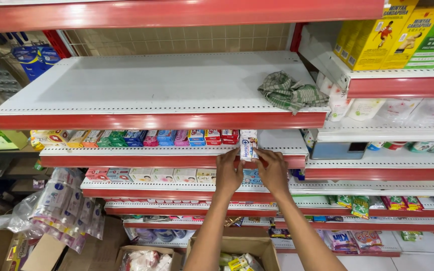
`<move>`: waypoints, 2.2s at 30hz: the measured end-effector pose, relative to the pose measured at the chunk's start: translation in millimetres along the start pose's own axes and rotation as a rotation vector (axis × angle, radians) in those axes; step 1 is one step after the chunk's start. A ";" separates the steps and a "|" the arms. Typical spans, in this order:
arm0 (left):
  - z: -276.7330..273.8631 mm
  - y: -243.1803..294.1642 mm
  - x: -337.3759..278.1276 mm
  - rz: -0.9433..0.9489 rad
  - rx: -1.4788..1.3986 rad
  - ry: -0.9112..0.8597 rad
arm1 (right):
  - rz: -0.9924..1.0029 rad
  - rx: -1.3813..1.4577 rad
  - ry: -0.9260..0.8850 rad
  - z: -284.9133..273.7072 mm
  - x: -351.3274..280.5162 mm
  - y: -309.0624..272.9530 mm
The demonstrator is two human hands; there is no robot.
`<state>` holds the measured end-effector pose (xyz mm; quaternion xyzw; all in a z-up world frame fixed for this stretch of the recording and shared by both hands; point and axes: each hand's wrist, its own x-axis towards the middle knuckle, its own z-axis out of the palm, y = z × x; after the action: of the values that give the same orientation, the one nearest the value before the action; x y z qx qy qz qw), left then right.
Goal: Take soap boxes and other small items from a cardboard box and arrange them on retail shelves.
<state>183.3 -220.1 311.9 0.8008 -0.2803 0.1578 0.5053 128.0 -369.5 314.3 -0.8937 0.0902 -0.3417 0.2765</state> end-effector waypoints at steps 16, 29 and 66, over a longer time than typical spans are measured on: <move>-11.5 0.6 2.8 0.026 0.081 -0.087 | 0.083 -0.119 -0.039 6.8 33.9 -2.5; -13.9 0.9 5.4 -0.009 0.080 -0.110 | 0.115 -0.131 -0.044 20.7 51.4 8.1; -61.5 -193.4 -362.6 -0.897 0.177 -0.366 | 0.642 0.073 -1.150 166.9 -489.5 145.7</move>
<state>15.3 4.3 5.1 0.8970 0.0225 -0.1955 0.3958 -124.9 -246.9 -143.7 -0.8525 0.1786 0.2868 0.3988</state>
